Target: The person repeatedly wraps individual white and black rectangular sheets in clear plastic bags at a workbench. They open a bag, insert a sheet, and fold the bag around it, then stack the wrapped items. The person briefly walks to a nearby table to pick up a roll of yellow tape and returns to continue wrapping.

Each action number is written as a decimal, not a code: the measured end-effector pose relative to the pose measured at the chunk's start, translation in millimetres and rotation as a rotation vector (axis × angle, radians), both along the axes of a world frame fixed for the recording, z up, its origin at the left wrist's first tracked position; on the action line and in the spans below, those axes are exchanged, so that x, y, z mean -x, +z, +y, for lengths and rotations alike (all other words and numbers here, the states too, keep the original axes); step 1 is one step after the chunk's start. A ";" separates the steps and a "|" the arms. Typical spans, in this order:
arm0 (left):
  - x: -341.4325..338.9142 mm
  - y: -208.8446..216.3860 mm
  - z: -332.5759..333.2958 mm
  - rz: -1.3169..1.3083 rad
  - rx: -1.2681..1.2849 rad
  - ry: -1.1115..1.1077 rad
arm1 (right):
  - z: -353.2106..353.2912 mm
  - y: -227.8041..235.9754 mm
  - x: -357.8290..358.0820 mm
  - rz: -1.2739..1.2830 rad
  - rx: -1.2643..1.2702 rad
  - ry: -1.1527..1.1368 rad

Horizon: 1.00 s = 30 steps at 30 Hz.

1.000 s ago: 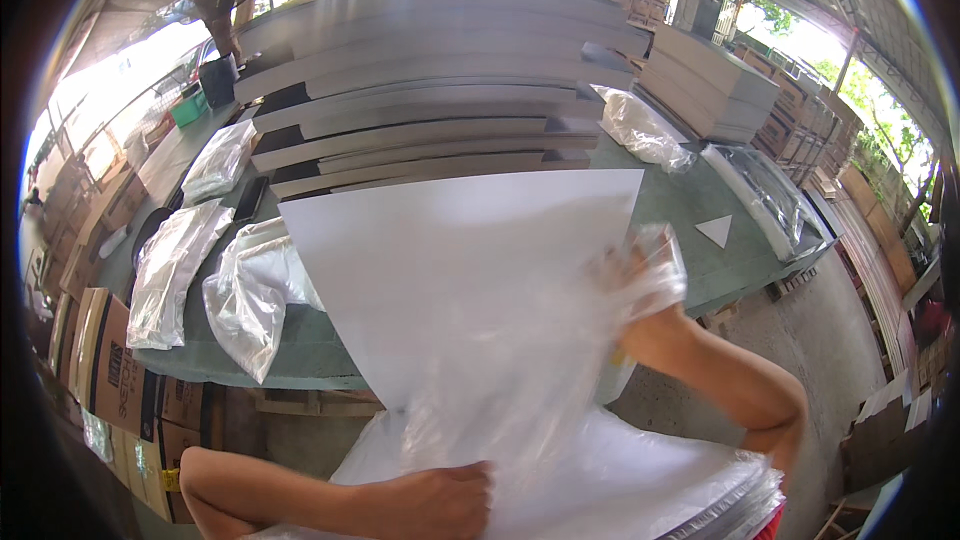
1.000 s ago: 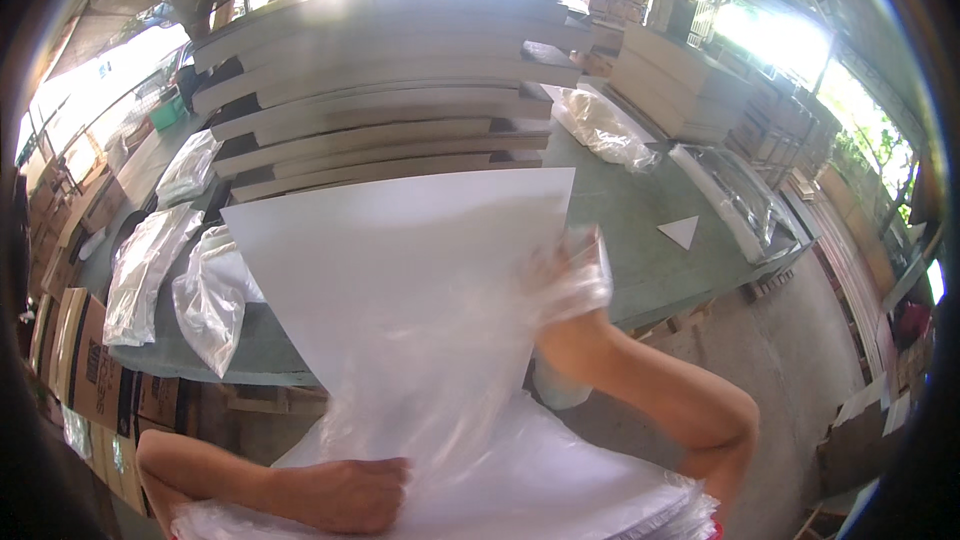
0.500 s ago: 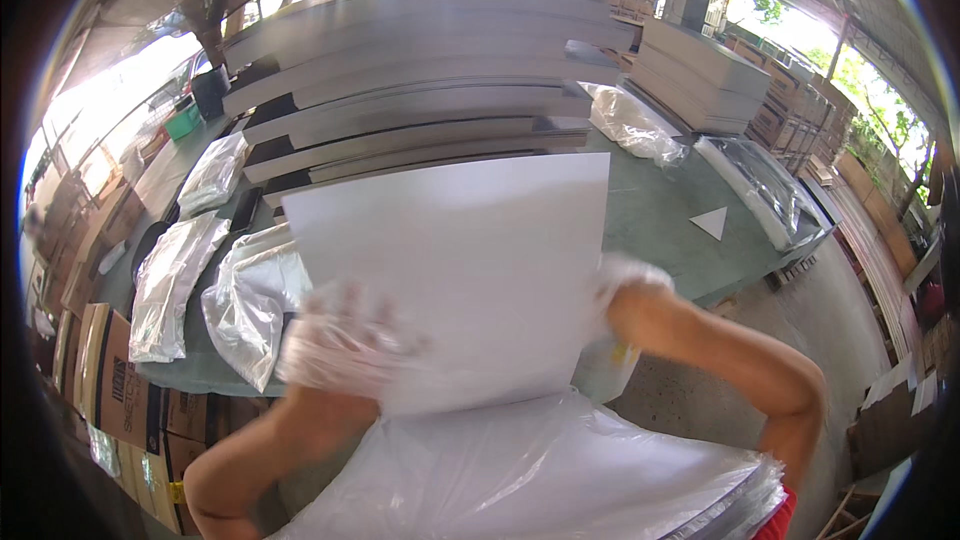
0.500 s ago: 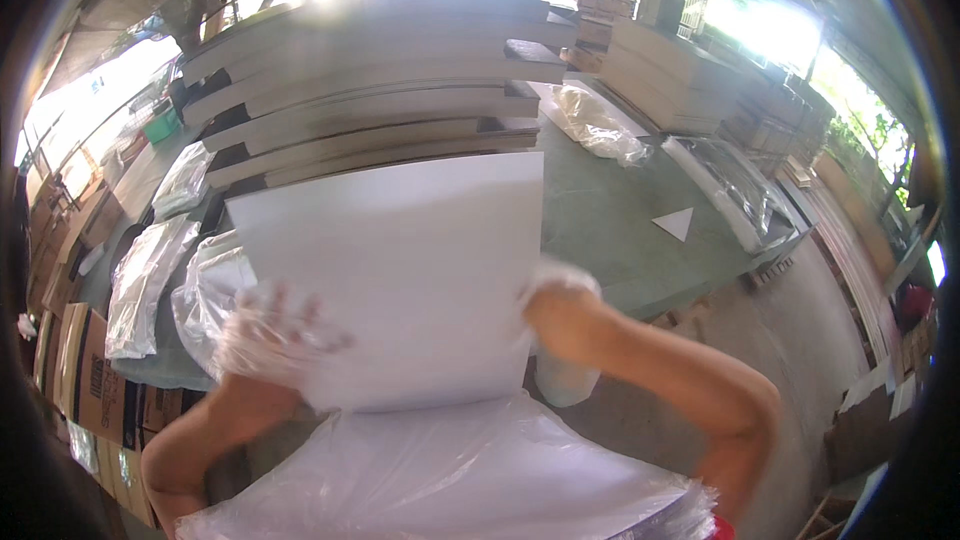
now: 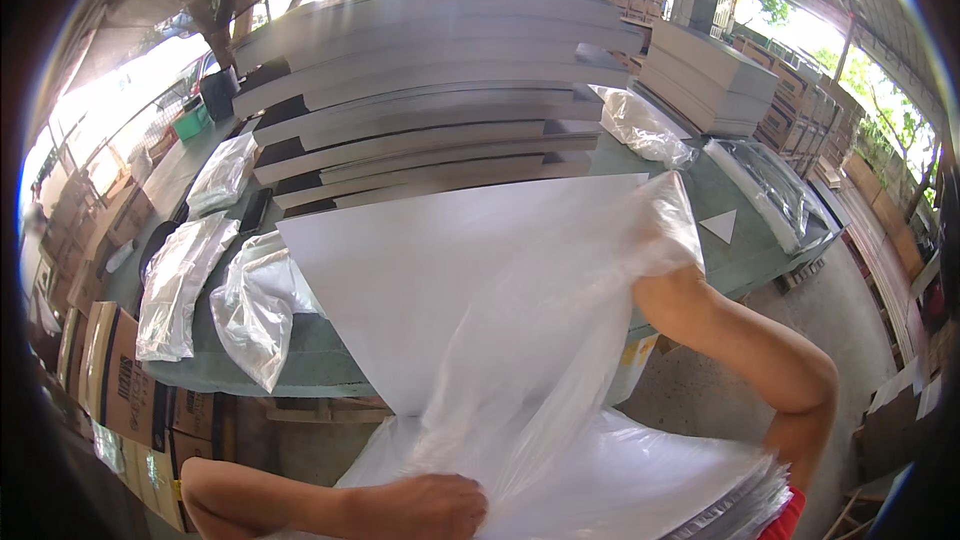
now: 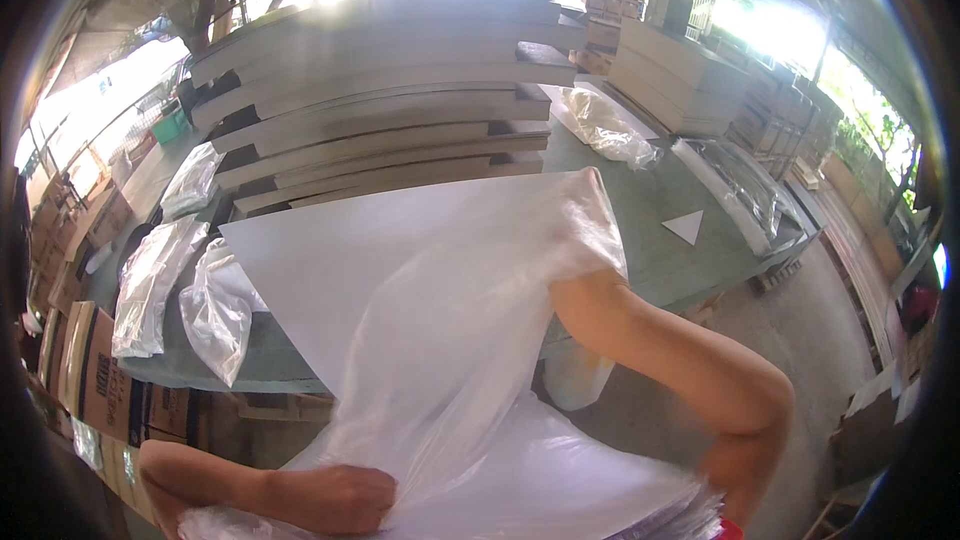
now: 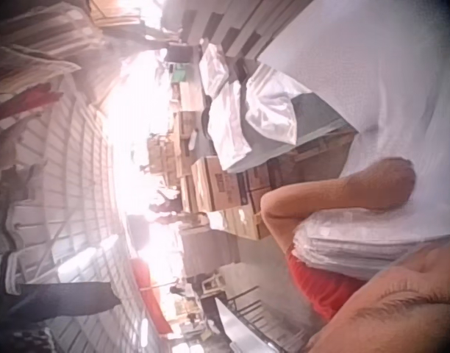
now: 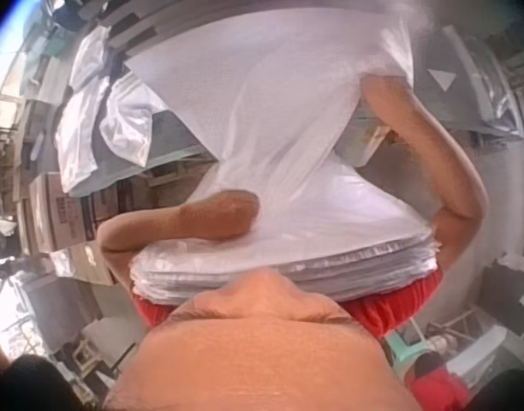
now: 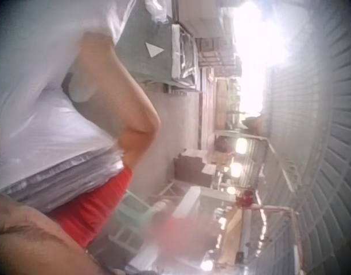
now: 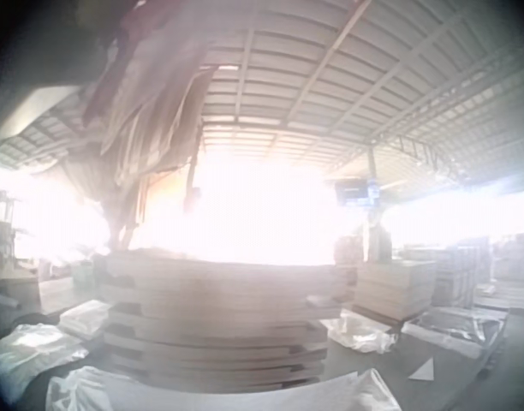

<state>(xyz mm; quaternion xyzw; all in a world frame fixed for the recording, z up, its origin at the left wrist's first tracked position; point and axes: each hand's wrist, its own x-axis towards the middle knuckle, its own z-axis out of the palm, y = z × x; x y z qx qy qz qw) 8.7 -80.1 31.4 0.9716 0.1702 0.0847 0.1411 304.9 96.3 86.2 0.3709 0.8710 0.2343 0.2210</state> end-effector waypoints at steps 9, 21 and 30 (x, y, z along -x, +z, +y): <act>80.2 13.6 65.0 0.278 -0.491 0.869 | -28.6 -7.5 11.9 -0.384 0.350 -0.059; 65.9 68.1 54.7 -0.146 -0.666 0.963 | -24.4 -19.5 -1.2 -0.174 -0.080 0.175; 52.8 22.3 34.3 0.416 0.670 0.650 | -26.6 84.9 -9.8 1.425 0.182 0.030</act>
